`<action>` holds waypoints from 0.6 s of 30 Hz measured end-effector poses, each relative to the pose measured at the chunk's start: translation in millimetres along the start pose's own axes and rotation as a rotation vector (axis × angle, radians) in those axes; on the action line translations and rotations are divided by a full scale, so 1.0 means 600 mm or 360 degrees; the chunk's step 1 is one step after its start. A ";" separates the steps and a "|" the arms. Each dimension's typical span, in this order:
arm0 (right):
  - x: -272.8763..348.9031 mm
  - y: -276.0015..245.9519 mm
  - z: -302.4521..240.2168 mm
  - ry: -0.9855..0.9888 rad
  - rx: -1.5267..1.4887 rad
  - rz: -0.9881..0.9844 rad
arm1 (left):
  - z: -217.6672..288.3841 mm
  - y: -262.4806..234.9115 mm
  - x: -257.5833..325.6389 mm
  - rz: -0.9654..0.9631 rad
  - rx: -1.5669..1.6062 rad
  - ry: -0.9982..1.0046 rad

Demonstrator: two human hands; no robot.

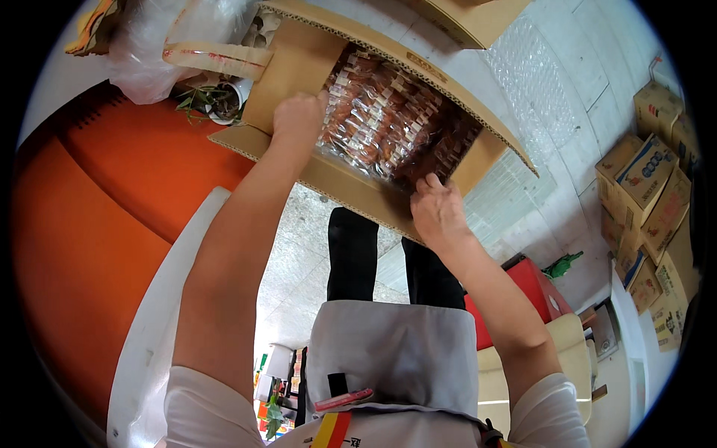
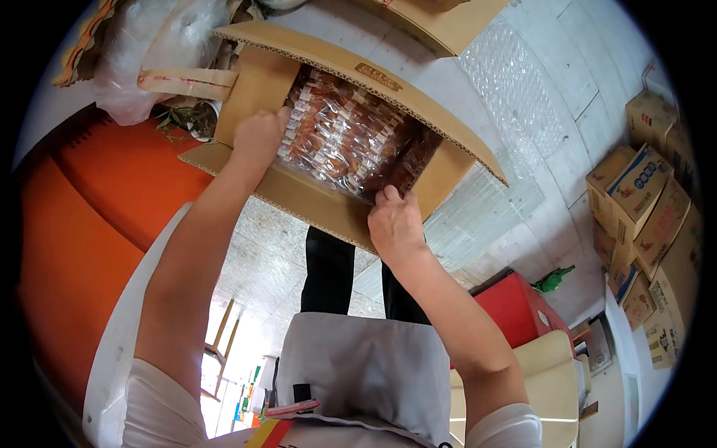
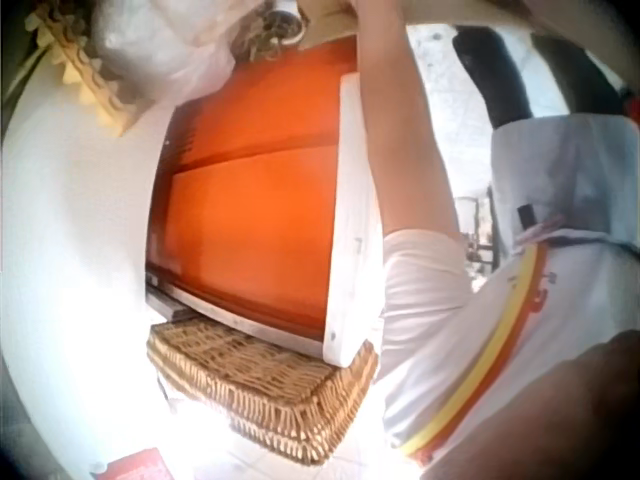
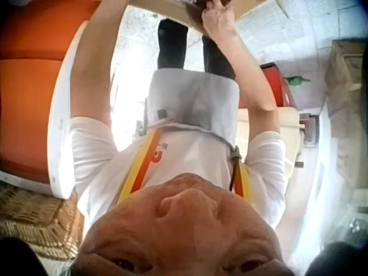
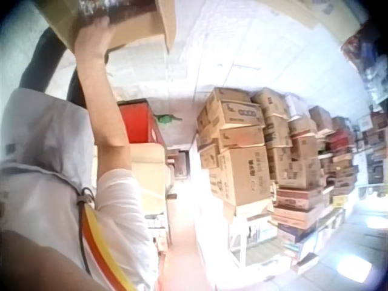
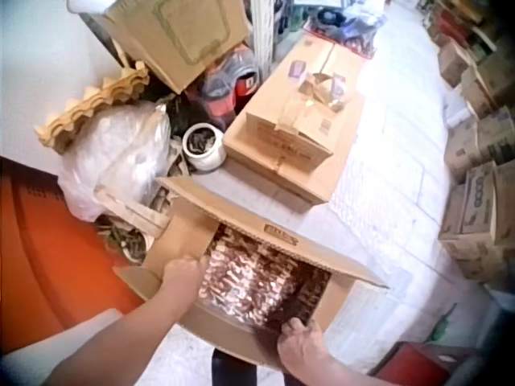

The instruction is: The person picks a snack package from a shelf, then carries a clear tray of packaged cookies through the store to a display counter. They unpack cookies from a cardboard box and arrange them on the counter display.

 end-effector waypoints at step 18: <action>0.047 -0.002 0.075 0.0537 -0.0602 0.0344 | -0.014 -0.083 0.100 0.0681 0.0863 -0.1025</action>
Point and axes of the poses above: each hand's wrist, its own x-axis away from the middle knuckle, its own y-axis out of the palm, z = x × y, the point moved 1 cm from there along -x, towards the middle knuckle, and after that the axes turned 11 degrees about -x, right-handed, at the moved point
